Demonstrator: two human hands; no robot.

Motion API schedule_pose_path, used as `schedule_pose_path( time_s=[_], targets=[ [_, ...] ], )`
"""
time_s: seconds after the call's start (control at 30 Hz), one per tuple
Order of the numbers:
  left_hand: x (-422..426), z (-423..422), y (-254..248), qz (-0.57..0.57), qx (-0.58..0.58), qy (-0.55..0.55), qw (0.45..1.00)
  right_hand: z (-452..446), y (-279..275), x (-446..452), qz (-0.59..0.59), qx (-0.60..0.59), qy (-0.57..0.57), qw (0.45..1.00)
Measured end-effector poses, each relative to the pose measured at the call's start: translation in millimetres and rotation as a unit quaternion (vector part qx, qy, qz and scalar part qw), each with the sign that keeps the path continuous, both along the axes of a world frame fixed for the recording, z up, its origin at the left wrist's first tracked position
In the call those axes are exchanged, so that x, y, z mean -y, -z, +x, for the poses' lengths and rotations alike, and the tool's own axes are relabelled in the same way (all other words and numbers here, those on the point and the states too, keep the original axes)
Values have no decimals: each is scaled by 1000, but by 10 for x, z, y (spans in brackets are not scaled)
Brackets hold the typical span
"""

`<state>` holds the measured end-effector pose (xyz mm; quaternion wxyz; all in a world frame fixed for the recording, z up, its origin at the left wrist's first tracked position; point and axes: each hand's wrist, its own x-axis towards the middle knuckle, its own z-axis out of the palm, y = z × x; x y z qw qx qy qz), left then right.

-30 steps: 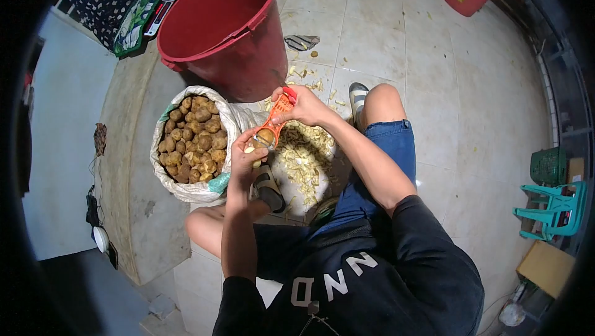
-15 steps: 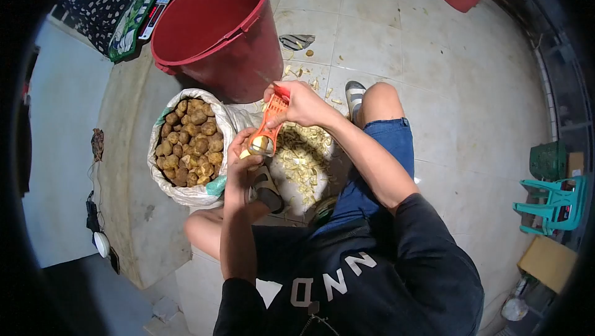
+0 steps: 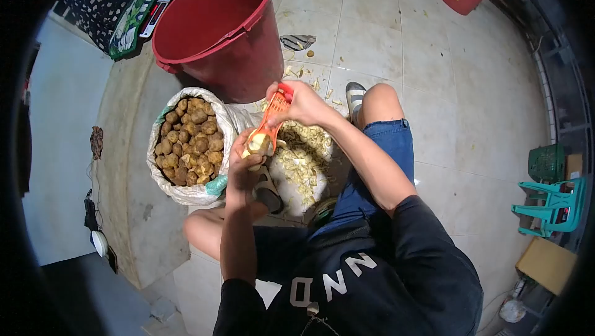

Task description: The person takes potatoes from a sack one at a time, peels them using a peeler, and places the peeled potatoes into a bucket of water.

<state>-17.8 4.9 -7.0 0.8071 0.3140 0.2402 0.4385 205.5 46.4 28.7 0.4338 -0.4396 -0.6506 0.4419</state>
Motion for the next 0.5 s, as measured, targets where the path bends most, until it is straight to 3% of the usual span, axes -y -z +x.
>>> schedule_pose_path(
  time_s=[0.03,0.1,0.2,0.27,0.33,0.4,0.47,0.5],
  targets=[
    [17,-21,-11,-2,-1,0,1000,63,95,-40,-2,-1,0,1000],
    [5,-66,-50,-36,23,20,999,205,169,-183,-159,-112,86,977],
    [-6,-37,-20,-17,-2,-1,1000,-3,52,-9,-50,-81,-14,995],
    [17,-10,-41,-14,-4,0,1000,38,92,-27,-28,-23,3,999],
    [21,16,-80,-5,-3,2,1000,192,246,-195,-140,-94,86,982],
    [26,6,-82,-6,14,-15,1000,133,84,-80,-169,-108,79,977],
    [14,5,-52,0,11,-3,1000,-51,-61,40,-9,-52,-3,999],
    [12,5,-39,9,9,9,1000,-17,27,-4,15,-3,19,1000]
  ],
)
